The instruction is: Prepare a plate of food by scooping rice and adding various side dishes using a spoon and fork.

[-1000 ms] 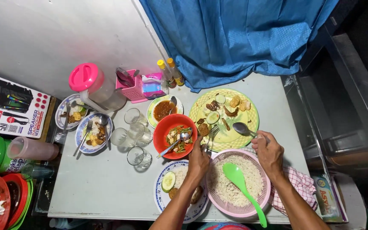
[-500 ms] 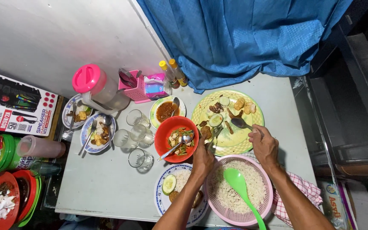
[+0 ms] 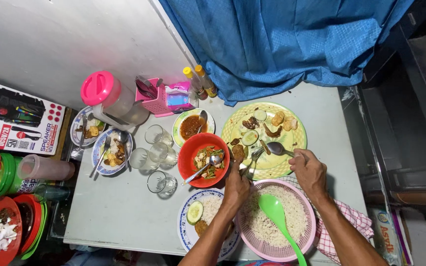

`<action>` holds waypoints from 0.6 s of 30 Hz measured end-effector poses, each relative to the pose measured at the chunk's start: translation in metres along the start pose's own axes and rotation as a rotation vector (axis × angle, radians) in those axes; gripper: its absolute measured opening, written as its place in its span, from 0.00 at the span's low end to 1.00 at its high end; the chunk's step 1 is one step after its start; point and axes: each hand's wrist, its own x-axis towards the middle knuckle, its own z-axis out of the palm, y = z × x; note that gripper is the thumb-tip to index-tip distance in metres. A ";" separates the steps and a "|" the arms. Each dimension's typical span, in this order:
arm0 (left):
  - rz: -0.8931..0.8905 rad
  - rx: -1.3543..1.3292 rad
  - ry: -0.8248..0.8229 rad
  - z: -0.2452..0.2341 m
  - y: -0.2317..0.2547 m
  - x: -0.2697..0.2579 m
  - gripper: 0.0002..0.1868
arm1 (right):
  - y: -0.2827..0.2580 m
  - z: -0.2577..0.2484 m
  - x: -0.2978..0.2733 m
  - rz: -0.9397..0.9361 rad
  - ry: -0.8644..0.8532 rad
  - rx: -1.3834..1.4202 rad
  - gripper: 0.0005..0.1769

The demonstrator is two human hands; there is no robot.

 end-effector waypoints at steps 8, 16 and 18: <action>0.022 -0.018 -0.002 0.008 -0.029 0.014 0.37 | 0.004 -0.002 0.002 0.151 0.007 0.230 0.16; 0.059 -0.027 -0.009 0.002 -0.037 0.019 0.37 | 0.036 0.002 0.008 0.208 0.029 0.414 0.17; 0.069 -0.028 0.007 0.001 -0.037 0.018 0.37 | 0.036 0.001 0.006 0.232 0.044 0.473 0.18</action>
